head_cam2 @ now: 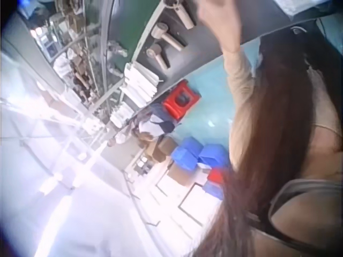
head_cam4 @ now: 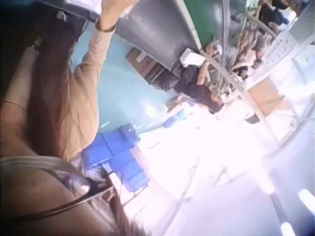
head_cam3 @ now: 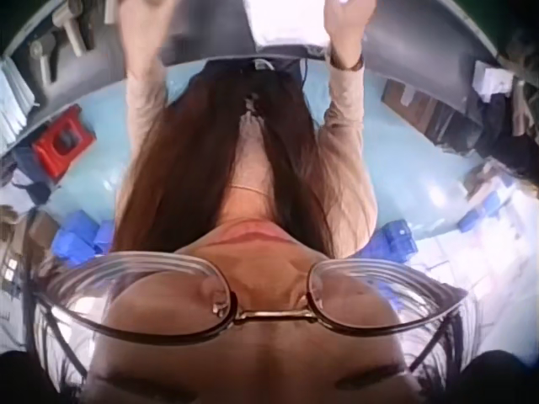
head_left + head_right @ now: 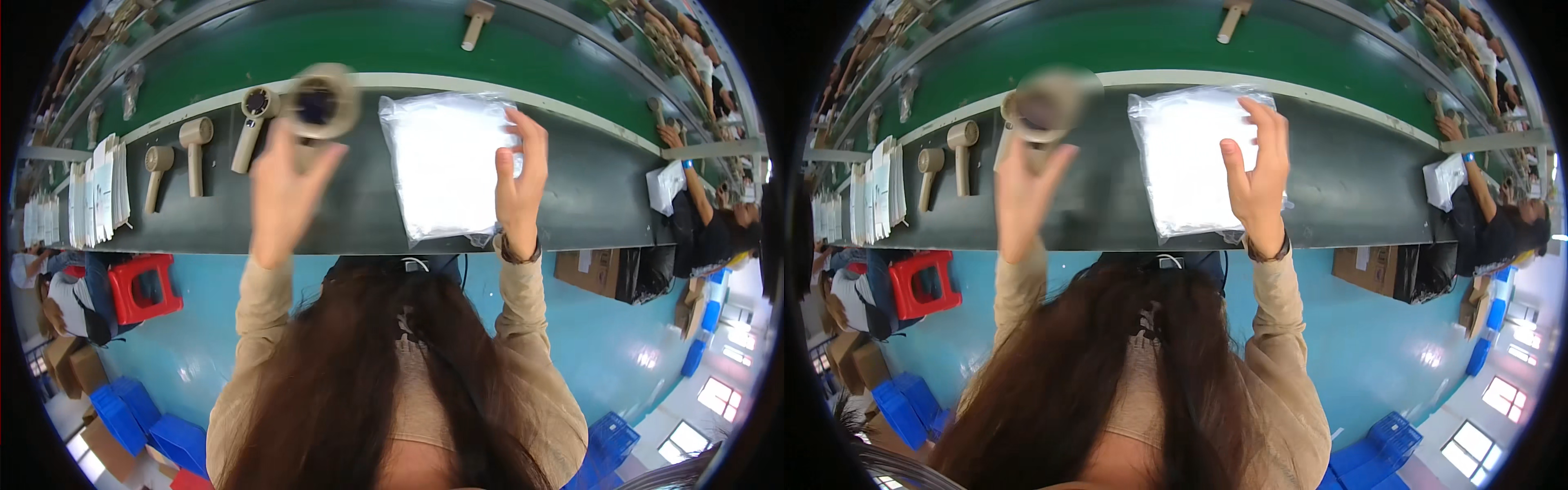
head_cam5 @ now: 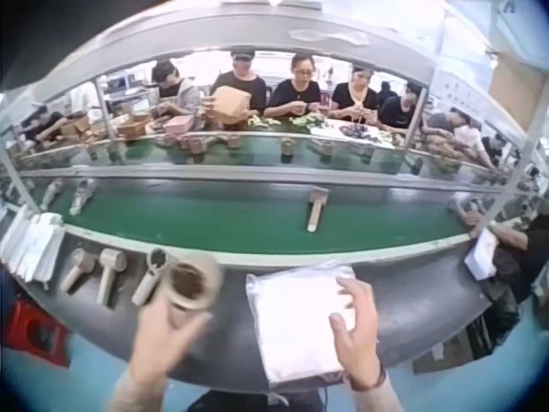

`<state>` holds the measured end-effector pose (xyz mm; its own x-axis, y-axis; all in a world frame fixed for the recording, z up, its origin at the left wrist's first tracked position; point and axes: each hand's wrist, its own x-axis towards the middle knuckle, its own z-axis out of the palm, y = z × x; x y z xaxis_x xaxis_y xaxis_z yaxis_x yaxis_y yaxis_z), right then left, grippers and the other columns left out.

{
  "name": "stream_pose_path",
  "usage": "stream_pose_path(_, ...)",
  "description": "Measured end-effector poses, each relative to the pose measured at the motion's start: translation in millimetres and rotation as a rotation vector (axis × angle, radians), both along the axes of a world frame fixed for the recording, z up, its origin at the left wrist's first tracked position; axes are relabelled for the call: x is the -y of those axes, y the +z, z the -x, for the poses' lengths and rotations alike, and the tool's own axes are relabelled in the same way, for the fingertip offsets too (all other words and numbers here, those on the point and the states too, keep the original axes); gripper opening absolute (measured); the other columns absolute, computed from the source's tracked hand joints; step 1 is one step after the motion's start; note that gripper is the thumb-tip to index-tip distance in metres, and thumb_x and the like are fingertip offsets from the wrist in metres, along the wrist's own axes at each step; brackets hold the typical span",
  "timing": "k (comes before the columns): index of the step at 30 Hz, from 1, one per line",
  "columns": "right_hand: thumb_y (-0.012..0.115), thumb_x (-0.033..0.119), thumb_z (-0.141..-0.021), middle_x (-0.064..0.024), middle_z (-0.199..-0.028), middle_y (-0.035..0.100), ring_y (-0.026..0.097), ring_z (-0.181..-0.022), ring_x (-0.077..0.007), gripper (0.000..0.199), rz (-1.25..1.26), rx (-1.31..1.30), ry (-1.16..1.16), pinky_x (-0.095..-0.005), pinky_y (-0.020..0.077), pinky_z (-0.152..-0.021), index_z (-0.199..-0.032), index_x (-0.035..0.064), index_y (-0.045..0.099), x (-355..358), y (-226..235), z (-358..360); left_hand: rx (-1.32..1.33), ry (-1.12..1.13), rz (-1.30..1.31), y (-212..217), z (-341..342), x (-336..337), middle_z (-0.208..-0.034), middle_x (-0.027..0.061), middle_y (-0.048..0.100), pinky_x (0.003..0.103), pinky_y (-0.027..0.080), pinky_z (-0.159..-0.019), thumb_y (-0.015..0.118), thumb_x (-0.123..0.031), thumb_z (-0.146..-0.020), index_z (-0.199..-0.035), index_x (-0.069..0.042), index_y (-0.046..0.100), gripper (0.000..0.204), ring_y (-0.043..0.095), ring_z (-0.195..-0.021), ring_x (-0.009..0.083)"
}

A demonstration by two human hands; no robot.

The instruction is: Packing handheld fans into plastic bags on an assembly line.

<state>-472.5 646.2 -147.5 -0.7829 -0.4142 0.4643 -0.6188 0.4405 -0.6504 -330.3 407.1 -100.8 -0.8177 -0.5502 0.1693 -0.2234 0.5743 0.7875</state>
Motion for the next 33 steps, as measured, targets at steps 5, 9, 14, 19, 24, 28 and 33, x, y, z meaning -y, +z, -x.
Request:
stream_pose_path(5, 0.072, 0.041, -0.077, -0.0143, -0.114, 0.057, 0.059, -0.104, -0.0228, 0.076, 0.535, 0.463, 0.234, -0.0325, 0.0440, -0.091, -0.134, 0.0031, 0.040, -8, -9, 20, 0.006, -0.699, -0.072, -16, 70, -104, -0.094, 0.0283, 0.059, 0.046, 0.048, -0.072, 0.065, -0.024, -0.083, -0.118, 0.004, 0.042, 0.051, 0.059, -0.086, 0.0442)
stream_pose_path(9, 0.069, 0.027, -0.079, -0.0132, -0.104, 0.059, 0.063, -0.095, -0.0259, 0.056, 0.868, 0.219, -0.126, -0.0348, 0.0481, -0.087, -0.124, 0.0000, 0.048, -104, -33, 63, -0.315, -0.776, 0.265, -72, 143, -103, -0.120, 0.0153, 0.057, 0.039, 0.043, -0.092, 0.064, -0.029, -0.085, -0.120, -0.004, 0.054, 0.044, 0.055, -0.108, 0.0333)
stream_pose_path(14, 0.066, 0.022, -0.085, -0.0048, -0.098, 0.061, 0.056, -0.092, -0.0136, 0.031, 0.612, 0.180, -0.495, -0.0261, 0.0440, -0.083, -0.107, 0.0016, 0.058, -224, -93, 152, -0.293, -0.868, 0.021, -72, 220, -156, -0.115, 0.0118, 0.060, 0.035, 0.044, -0.090, 0.065, -0.022, -0.084, -0.115, -0.006, 0.059, 0.036, 0.057, -0.103, 0.0276)
stream_pose_path(19, 0.065, 0.021, -0.086, -0.0055, -0.100, 0.060, 0.057, -0.093, -0.0160, 0.035, 0.768, 0.265, -0.575, -0.0297, 0.0463, -0.082, -0.114, 0.0028, 0.055, -236, -120, 170, -0.120, -0.880, -0.214, -89, 242, -153, -0.110, 0.0057, 0.063, 0.030, 0.045, -0.085, 0.064, -0.022, -0.087, -0.110, -0.004, 0.062, 0.029, 0.058, -0.100, 0.0176)
stream_pose_path(24, 0.062, 0.043, -0.080, -0.0172, -0.094, 0.062, 0.063, -0.080, -0.0243, 0.067, 1.000, 0.726, 0.174, -0.0330, 0.0519, -0.072, -0.126, -0.0024, 0.043, -175, -41, 109, 0.003, -0.778, -0.682, -66, 231, -125, -0.103, 0.0051, 0.061, 0.027, 0.045, -0.082, 0.044, -0.043, -0.097, -0.117, -0.006, 0.057, 0.044, 0.057, -0.092, 0.0133)
stream_pose_path(28, 0.074, 0.052, -0.061, -0.0187, -0.080, 0.063, 0.064, -0.062, -0.0248, 0.091, 0.761, 0.804, 0.472, -0.0333, 0.0531, -0.057, -0.125, -0.0022, 0.039, -125, -2, 69, 0.160, -0.693, -0.633, -25, 203, -97, -0.080, 0.0039, 0.059, 0.023, 0.046, -0.062, 0.027, -0.062, -0.094, -0.121, -0.008, 0.053, 0.066, 0.056, -0.068, 0.0100)
stream_pose_path(33, 0.076, 0.038, -0.064, -0.0142, -0.087, 0.060, 0.065, -0.072, -0.0225, 0.082, 0.694, 0.924, 0.766, -0.0344, 0.0532, -0.063, -0.126, 0.0012, 0.038, -77, 9, 37, 0.299, -0.806, -0.734, -3, 146, -62, -0.068, 0.0031, 0.059, 0.019, 0.038, -0.048, 0.029, -0.058, -0.095, -0.121, -0.009, 0.056, 0.061, 0.052, -0.055, 0.0068)
